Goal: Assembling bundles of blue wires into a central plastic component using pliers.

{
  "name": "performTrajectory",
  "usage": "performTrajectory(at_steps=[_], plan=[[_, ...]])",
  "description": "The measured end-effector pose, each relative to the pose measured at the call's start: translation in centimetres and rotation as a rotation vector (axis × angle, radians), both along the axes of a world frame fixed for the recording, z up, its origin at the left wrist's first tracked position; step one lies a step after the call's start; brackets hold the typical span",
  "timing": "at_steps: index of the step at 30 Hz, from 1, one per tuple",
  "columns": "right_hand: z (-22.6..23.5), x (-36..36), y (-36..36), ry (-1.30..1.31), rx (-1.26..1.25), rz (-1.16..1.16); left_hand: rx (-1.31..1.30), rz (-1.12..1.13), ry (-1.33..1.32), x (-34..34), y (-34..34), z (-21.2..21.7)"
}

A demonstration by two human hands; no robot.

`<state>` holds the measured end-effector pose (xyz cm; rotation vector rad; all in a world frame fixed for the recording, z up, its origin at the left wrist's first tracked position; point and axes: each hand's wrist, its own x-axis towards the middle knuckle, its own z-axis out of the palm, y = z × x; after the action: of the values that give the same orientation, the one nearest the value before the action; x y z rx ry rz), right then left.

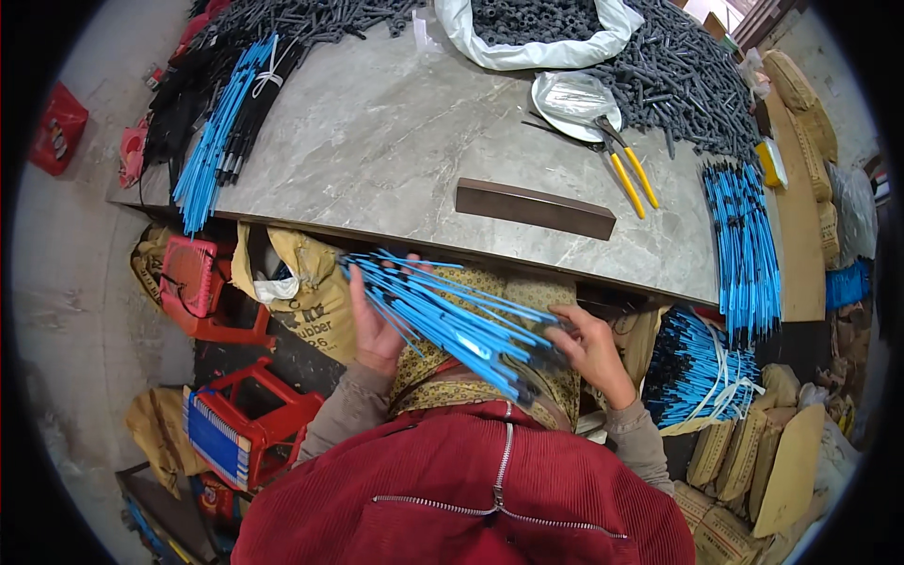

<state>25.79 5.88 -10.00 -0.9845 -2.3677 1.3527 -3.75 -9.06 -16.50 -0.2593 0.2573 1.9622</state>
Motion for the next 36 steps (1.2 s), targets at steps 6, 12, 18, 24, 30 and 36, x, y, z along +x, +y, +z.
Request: performTrajectory(at_steps=[6, 12, 18, 24, 30, 36], plan=[[-0.6, -3.0, -2.3, 0.345, 0.327, -0.045, 0.001, -0.282, 0.055, 6.4, 3.1, 3.8], [2.9, -3.0, -3.3, 0.646, 0.392, -0.147, -0.141, -0.638, -0.060, 9.7, 3.5, 5.0], [3.3, -1.0, -2.1, 0.561, 0.314, 0.109, -0.275, -0.981, 0.043, 9.7, 2.5, 3.0], [1.0, -1.7, -2.8, 0.395, 0.299, -0.004, -0.194, -1.057, 0.737, 7.1, 3.1, 1.9], [0.7, -3.0, -2.9, 0.379, 0.335, -0.031, 0.065, -0.537, 0.955, 6.1, 4.6, 4.3], [2.8, -3.3, -2.4, 0.391, 0.100, 0.091, 0.159, -0.786, 1.199, 4.9, 4.1, 4.5]])
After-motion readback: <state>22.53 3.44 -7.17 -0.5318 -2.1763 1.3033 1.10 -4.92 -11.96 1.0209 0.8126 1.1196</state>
